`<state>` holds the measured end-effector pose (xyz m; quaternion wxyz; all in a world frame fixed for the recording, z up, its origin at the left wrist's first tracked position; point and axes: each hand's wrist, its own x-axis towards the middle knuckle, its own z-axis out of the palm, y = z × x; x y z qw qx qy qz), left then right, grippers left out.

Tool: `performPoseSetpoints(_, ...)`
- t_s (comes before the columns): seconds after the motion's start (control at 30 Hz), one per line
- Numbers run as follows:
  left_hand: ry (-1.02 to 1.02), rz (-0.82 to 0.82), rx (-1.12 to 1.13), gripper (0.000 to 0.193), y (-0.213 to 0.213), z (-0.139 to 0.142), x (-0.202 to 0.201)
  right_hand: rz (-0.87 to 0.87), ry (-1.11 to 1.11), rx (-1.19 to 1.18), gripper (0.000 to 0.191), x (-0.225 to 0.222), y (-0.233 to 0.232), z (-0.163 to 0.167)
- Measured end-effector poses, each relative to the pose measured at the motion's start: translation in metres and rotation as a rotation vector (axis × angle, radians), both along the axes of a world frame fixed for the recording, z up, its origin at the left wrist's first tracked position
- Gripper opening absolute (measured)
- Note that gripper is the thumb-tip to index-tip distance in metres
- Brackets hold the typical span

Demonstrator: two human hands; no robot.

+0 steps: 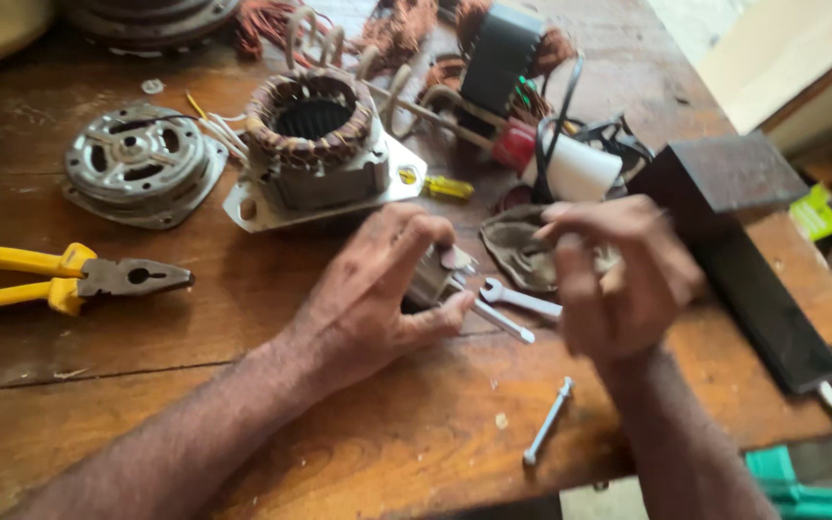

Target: The person works on a small electric motor at a wooden workbench, holding the cylindrical rotor and pressing and fitting it into the motor housing by hand. They reposition the part repeatedly and use a spanner to work on the shaft and housing fasteners.

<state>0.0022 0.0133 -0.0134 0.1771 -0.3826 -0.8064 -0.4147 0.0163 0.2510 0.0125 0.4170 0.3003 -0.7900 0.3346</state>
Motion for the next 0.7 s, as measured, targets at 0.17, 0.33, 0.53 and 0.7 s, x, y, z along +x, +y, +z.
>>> performPoseSetpoints(0.17, 0.006, -0.027, -0.03, 0.047, -0.001, -0.001, -0.002, -0.256, -0.301, 0.014, 0.012, 0.04, 0.028, 0.013)
performPoseSetpoints(0.33, -0.085, -0.027, -0.043, 0.042, 0.0, -0.003, -0.005, -0.068, -0.561, 0.242, 0.024, 0.094, 0.039, 0.01)
performPoseSetpoints(0.53, 0.021, -0.021, -0.035, 0.046, 0.0, -0.003, -0.006, -0.085, -0.894, 0.324, 0.028, 0.103, 0.04, -0.001)
performPoseSetpoints(0.7, -0.005, -0.017, -0.034, 0.047, -0.001, -0.005, -0.006, -0.143, -0.696, 0.305, 0.017, 0.102, 0.038, -0.007)
